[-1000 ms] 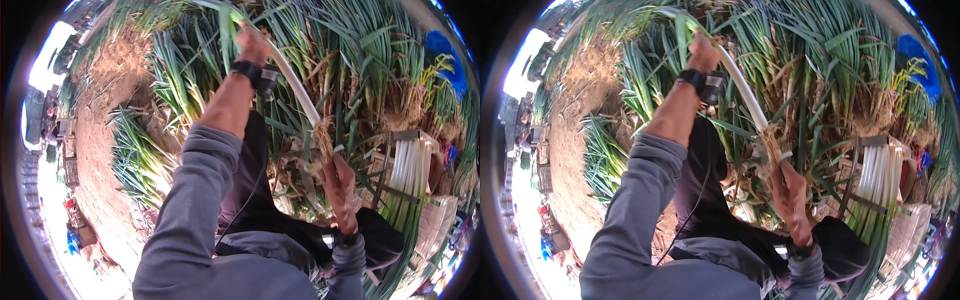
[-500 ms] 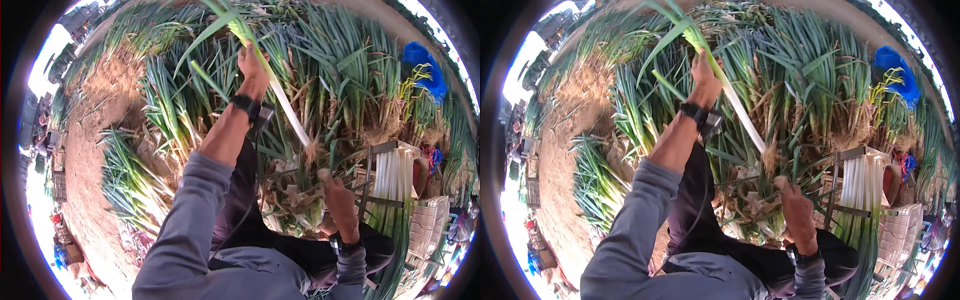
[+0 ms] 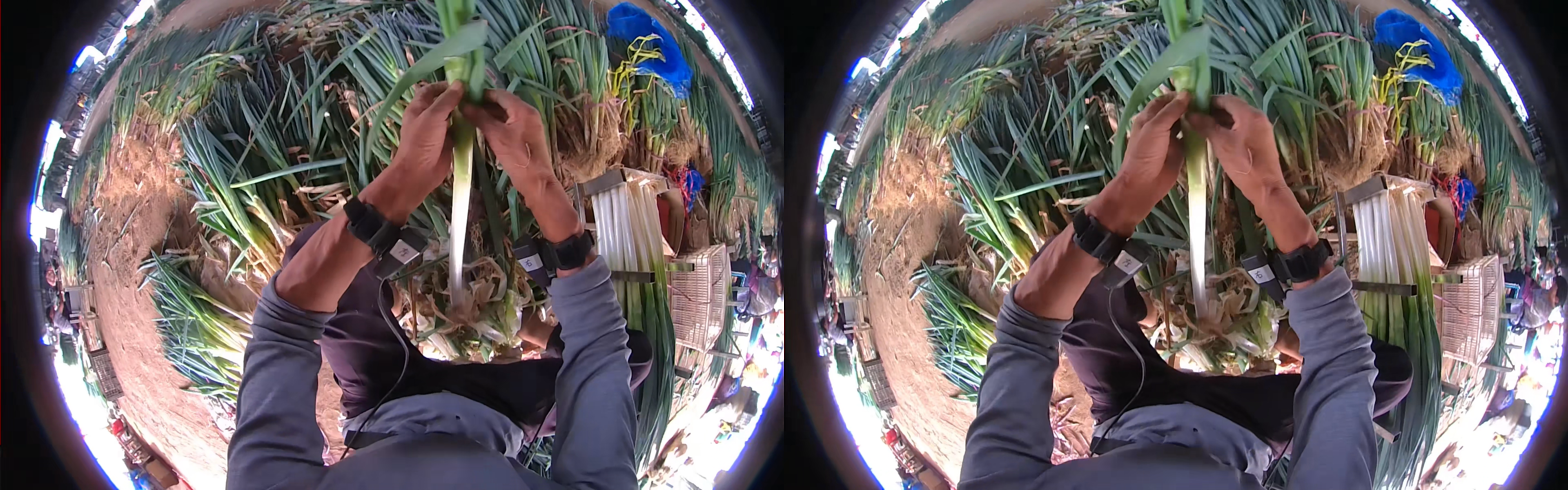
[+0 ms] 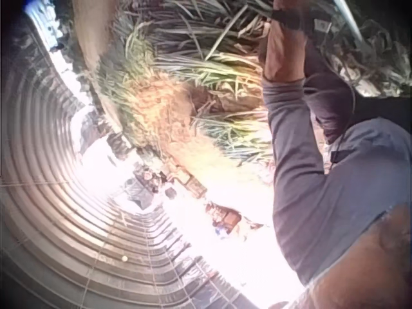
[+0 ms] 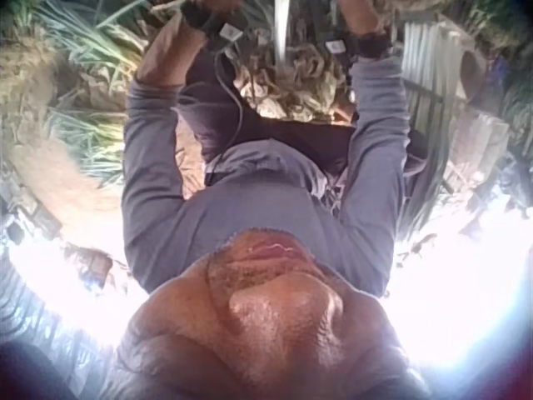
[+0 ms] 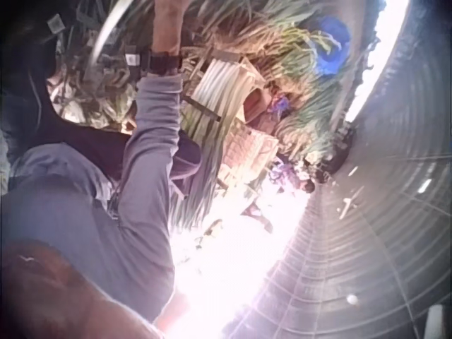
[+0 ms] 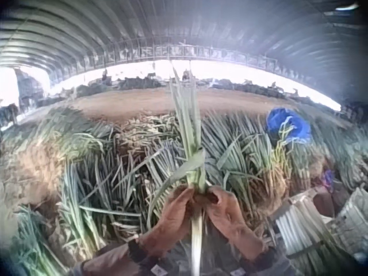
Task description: The person peels the outer layers from leeks by hand and places them onto a metal rack, repeating the process with several leeks.
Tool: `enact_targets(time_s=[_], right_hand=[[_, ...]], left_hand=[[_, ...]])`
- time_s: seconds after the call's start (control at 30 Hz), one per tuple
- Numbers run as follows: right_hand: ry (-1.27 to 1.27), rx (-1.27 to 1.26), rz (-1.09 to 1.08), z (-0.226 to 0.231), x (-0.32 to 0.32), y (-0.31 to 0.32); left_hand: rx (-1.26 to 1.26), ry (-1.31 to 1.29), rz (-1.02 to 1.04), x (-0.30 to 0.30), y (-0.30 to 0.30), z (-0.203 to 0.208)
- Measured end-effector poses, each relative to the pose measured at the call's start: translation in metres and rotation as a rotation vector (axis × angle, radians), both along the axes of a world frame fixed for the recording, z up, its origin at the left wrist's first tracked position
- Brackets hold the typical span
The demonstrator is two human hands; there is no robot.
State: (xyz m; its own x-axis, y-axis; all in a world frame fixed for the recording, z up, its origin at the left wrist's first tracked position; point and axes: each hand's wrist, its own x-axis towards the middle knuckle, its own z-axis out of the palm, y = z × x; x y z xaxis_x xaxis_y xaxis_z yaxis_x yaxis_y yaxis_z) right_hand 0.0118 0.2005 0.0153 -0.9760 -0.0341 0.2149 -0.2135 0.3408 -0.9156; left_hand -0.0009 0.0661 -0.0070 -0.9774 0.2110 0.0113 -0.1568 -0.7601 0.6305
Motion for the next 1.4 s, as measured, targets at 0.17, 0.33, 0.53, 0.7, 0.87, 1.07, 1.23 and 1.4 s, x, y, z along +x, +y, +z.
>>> enact_targets(time_s=[0.17, 0.33, 0.53, 0.7, 0.87, 1.07, 1.23, 1.4], right_hand=[[0.031, -0.091, 0.052, 0.001, 0.013, 0.015], [-0.065, -0.077, 0.14, -0.002, 0.007, 0.03], [-0.096, 0.035, 0.115, 0.001, 0.055, 0.004], [-0.082, -0.179, -0.058, -0.039, 0.087, 0.028], [-0.524, 0.712, 0.082, -0.169, 0.157, 0.097], [-0.268, 0.52, -0.033, -0.132, 0.147, 0.064], [0.257, 0.366, -0.069, -0.062, 0.071, -0.011], [0.294, 0.449, -0.161, -0.064, 0.045, -0.028]], left_hand=[[-0.114, 0.112, -0.1, 0.0, -0.002, -0.006], [-0.017, 0.222, -0.161, -0.001, 0.006, -0.008], [-0.359, 0.258, 0.011, -0.031, -0.008, -0.022], [-0.18, 0.202, 0.234, -0.05, -0.033, -0.033], [-0.098, 0.142, 0.266, -0.05, -0.042, -0.015], [-0.095, 0.147, 0.25, -0.035, -0.049, 0.0], [-0.151, 0.219, 0.24, -0.033, -0.033, -0.019], [-0.176, 0.157, 0.02, -0.036, -0.035, -0.013]])
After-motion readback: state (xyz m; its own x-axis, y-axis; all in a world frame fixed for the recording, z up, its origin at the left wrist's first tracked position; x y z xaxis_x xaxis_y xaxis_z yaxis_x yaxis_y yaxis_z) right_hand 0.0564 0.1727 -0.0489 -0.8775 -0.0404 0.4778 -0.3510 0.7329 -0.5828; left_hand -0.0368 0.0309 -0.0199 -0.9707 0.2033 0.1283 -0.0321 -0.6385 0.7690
